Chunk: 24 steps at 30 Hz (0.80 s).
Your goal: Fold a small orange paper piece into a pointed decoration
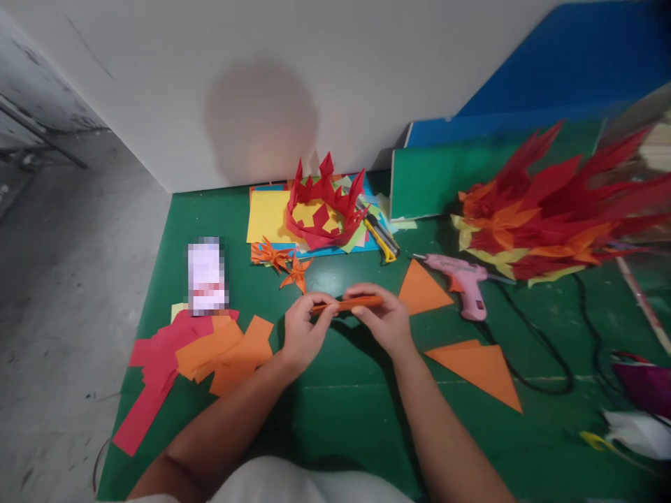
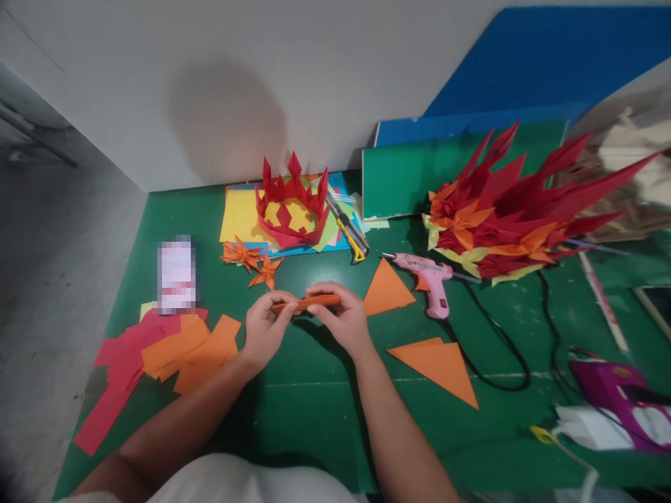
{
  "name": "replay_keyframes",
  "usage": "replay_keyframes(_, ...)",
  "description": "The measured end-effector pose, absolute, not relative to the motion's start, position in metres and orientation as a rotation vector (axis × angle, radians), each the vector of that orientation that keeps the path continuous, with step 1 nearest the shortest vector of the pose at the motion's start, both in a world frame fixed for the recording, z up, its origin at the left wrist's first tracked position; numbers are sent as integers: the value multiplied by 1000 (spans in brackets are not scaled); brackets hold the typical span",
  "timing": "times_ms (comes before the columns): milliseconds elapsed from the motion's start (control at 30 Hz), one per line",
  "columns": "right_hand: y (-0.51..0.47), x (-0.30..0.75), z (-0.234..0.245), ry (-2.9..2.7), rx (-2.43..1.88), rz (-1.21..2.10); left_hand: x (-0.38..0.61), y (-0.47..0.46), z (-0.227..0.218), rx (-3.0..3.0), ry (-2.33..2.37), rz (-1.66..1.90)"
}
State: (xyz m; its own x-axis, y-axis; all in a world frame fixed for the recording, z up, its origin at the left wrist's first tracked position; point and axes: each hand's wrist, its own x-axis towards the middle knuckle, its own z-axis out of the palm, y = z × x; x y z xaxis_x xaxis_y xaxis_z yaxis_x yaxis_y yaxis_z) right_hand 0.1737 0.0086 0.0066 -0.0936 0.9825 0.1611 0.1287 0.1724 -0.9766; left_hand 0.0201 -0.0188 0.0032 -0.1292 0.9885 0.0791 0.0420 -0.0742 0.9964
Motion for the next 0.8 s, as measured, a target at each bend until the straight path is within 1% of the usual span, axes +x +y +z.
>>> replay_keyframes(233,8,171,7,-1489,-1205,898,17,-15,11,1438,1424,1235)
replay_keyframes(333,9,173,8,-1394,-1208,865,18,-15,11,1361,1422,1268)
replay_keyframes(467,12,176,7,-1267,-1202,909,20,-16,10,1228,1374,1338)
replay_keyframes(600,15,183,3,-1086,-1187,861,17,-13,11,951,1266,1482)
replay_keyframes(667,16,185,2,-1083,-1165,901,16,-10,12,818,1235,1533)
replay_keyframes(700,16,184,2,-1131,-1151,960,15,-9,13,787,1198,1503)
replay_keyframes(800,14,179,5,-1291,-1137,1112,14,-7,14,746,1085,1271)
